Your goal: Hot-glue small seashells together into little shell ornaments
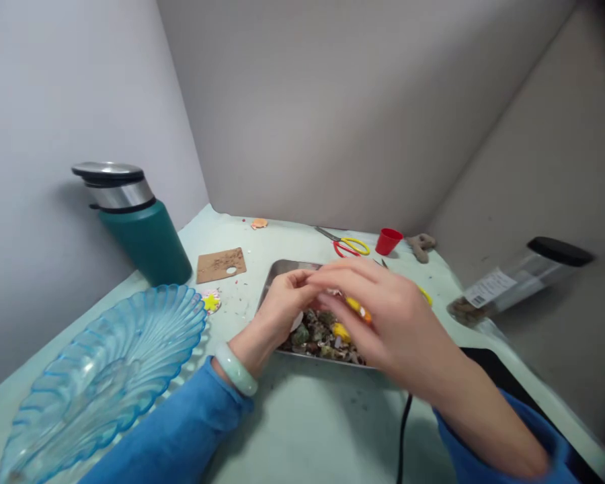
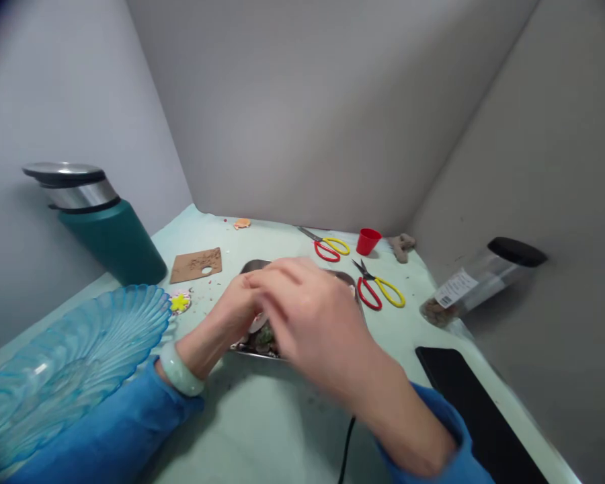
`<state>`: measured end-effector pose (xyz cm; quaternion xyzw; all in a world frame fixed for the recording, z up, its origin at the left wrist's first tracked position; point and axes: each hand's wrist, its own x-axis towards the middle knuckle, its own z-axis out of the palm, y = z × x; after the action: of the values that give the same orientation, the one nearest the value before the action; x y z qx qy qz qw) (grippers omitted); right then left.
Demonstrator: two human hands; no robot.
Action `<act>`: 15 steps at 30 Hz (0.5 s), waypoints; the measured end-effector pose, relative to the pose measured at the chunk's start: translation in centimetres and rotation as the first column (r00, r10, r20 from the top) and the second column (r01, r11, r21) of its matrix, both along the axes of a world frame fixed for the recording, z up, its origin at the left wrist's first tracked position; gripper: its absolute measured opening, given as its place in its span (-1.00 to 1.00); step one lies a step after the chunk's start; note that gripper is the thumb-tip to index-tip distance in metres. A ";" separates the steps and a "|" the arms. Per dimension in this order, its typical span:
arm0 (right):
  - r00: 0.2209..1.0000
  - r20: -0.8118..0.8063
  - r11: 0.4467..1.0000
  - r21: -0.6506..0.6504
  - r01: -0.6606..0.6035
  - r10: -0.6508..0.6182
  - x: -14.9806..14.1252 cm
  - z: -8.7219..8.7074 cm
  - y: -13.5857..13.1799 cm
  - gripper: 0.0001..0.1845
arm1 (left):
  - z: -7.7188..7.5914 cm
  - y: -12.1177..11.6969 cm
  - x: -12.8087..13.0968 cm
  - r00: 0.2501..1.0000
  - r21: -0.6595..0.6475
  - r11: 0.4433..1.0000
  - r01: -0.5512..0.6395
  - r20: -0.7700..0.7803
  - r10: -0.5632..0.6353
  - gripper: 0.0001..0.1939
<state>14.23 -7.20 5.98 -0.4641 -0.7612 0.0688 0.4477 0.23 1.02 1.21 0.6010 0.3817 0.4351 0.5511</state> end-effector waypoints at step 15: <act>0.962 0.273 0.990 -0.125 0.067 -0.030 0.8 -2.0 6.2 -0.88 | -0.6 0.7 -0.9 0.936 -0.327 0.939 0.108 0.352 0.015 -0.64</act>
<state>15.07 -1.01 3.99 -0.5164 -0.7973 0.0443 0.3092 -0.72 1.76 0.59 0.4187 0.3329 0.4487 0.7159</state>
